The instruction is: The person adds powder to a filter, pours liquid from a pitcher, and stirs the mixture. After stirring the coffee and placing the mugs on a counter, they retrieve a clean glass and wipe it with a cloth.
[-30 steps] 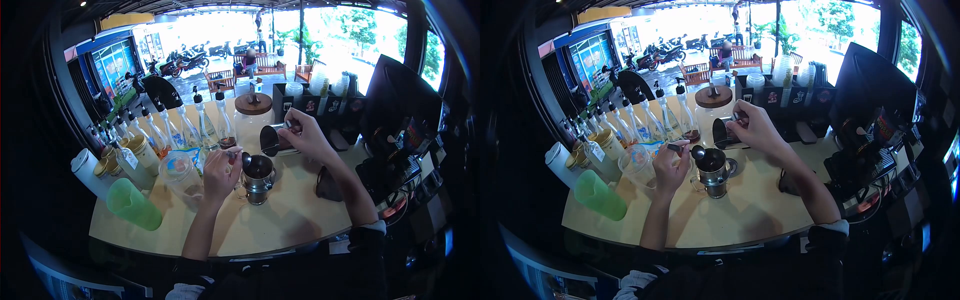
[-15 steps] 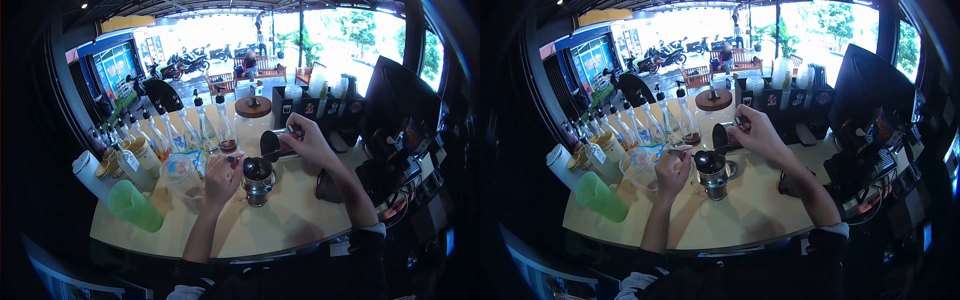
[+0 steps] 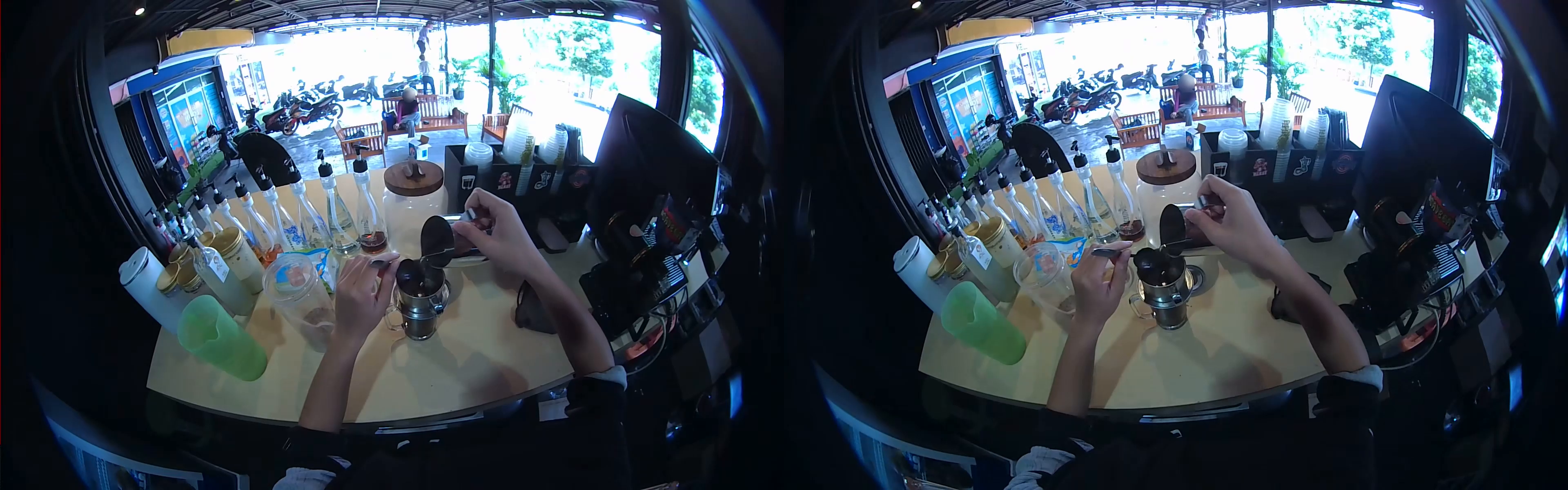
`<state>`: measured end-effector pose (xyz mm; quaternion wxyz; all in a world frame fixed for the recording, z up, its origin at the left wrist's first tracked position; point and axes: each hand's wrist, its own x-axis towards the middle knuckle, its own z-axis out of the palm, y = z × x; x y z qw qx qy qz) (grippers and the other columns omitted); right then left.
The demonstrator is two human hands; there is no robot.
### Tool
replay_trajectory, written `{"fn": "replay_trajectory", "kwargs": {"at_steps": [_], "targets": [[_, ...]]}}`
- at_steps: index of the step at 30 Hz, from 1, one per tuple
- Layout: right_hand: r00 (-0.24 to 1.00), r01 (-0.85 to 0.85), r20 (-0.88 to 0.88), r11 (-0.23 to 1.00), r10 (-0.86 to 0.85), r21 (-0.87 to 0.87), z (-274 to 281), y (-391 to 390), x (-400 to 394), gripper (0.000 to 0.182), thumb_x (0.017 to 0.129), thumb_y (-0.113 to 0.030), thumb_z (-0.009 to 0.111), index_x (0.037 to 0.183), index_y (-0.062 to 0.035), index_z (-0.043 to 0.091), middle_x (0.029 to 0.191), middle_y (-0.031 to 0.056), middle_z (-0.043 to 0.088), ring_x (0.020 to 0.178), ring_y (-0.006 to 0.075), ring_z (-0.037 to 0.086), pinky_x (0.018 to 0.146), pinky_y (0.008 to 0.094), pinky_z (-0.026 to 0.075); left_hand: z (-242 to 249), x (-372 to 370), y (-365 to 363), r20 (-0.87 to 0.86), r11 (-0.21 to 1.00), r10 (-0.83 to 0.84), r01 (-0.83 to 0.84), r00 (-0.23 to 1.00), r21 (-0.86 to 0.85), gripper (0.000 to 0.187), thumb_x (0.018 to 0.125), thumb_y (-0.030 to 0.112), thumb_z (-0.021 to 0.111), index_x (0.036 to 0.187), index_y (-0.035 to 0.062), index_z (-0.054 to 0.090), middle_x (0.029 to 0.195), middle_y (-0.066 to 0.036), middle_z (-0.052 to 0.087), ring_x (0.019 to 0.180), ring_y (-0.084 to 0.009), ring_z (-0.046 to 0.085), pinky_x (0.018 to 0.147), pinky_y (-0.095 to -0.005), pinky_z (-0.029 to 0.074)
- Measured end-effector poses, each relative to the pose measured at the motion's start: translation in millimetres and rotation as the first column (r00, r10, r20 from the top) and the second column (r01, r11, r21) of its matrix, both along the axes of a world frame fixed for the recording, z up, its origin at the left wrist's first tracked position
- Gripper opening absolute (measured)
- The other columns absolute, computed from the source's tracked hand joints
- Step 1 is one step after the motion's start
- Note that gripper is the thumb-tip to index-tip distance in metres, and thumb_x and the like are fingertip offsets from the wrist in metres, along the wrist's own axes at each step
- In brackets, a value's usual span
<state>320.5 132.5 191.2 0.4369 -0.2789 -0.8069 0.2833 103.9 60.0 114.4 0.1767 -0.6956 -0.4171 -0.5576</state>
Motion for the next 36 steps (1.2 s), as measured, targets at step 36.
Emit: {"fn": "replay_trajectory", "kwargs": {"at_steps": [36], "targets": [[0.914,0.088,-0.297,0.847,-0.278,-0.524,-221,77,68,0.008,0.087,-0.009,0.056,0.086,-0.0038,0.049,0.08,0.0046,0.055,0.073,0.0113,0.054,0.064,0.0261,0.044,2,11,2,0.011,0.995,-0.087,0.087,0.996,0.045,0.008,0.08,0.004,0.065,0.088,0.0028,0.064,0.079,-0.009,0.063,0.072,-0.0232,0.061,0.065,-0.0315,0.048]]}}
